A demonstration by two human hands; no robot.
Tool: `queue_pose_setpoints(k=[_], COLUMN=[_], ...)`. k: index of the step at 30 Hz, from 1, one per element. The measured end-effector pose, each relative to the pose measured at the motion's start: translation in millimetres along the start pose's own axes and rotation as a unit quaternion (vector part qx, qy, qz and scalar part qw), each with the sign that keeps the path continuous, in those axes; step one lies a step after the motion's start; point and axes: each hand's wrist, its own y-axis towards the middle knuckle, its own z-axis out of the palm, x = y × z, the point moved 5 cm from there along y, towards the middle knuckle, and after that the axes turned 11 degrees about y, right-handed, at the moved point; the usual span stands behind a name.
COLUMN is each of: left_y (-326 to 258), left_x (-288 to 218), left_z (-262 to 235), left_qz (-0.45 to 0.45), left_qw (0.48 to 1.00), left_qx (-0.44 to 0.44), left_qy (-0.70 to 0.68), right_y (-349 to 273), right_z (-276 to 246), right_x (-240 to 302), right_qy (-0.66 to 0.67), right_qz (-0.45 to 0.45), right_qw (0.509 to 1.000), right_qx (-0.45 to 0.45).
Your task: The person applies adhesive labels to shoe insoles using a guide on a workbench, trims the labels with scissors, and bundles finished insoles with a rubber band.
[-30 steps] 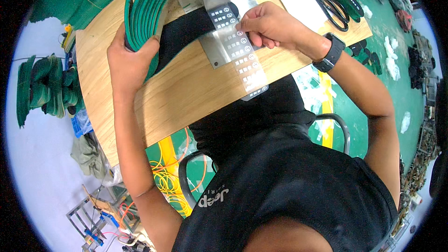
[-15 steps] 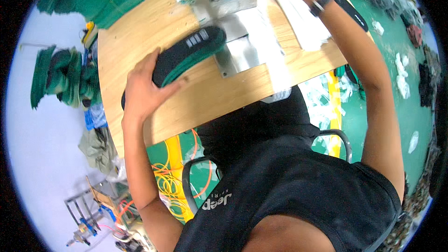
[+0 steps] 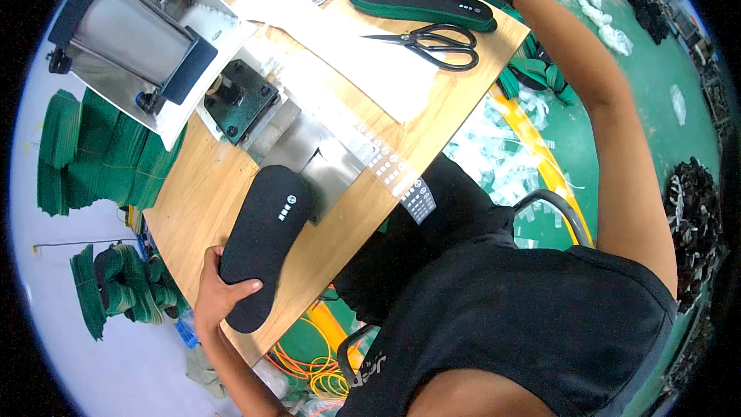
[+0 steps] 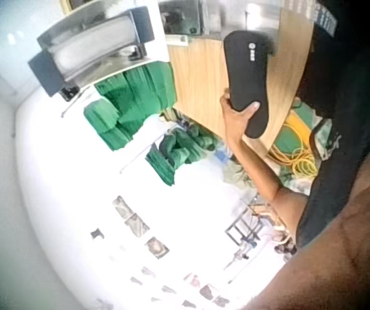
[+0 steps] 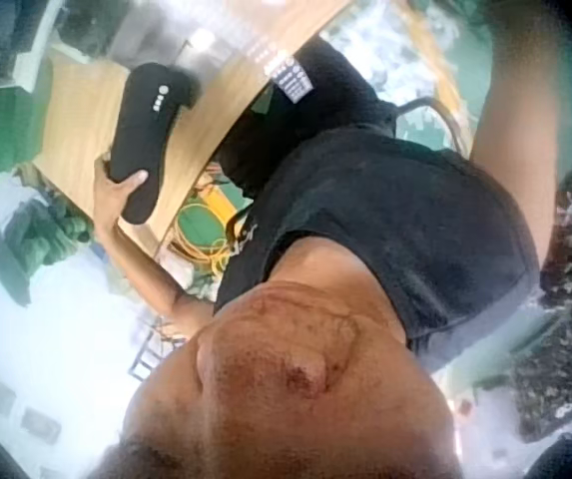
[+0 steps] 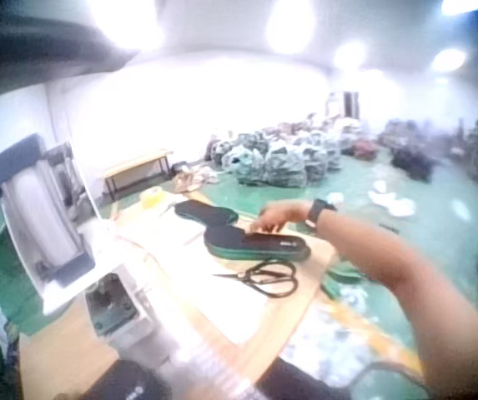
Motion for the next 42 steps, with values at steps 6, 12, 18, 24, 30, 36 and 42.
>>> queue_pose_setpoints(k=[6, 12, 18, 24, 30, 36, 42], left_y=[-5.9, -35.6, -37.8, -99.1, -104.0, -113.9, -147.7], left_x=[-47.1, -39.7, -29.0, -86.3, -154.5, -96.7, -8.6], left_z=[-25.2, -31.7, -25.5, -37.5, -15.8, -7.7, -16.4], left_qz=[0.006, 0.066, -0.031, 0.24, 0.392, 0.375, 0.23], left_qw=[0.963, 0.935, 0.937, 0.777, 0.694, 0.664, 0.836], left_qx=[-0.107, -0.185, -0.186, -0.371, -0.431, -0.543, -0.441], left_qy=[0.247, 0.294, 0.295, 0.448, 0.423, 0.352, 0.232], right_y=[-15.5, -15.2, -25.8, -161.9, -202.2, -180.8, -190.7], right_z=[32.9, 38.4, 32.4, 57.4, 212.5, 333.2, 346.6], right_x=[13.0, 29.0, 12.9, 147.7, 263.2, 246.8, 286.4], right_qy=[-0.089, -0.215, -0.211, 0.373, 0.27, 0.424, 0.104], right_qz=[0.063, -0.187, -0.207, -0.258, -0.446, -0.173, -0.394], right_qw=[0.994, 0.947, 0.938, 0.89, 0.788, 0.723, 0.83], right_qx=[0.031, -0.147, -0.18, 0.04, 0.328, 0.517, 0.38])
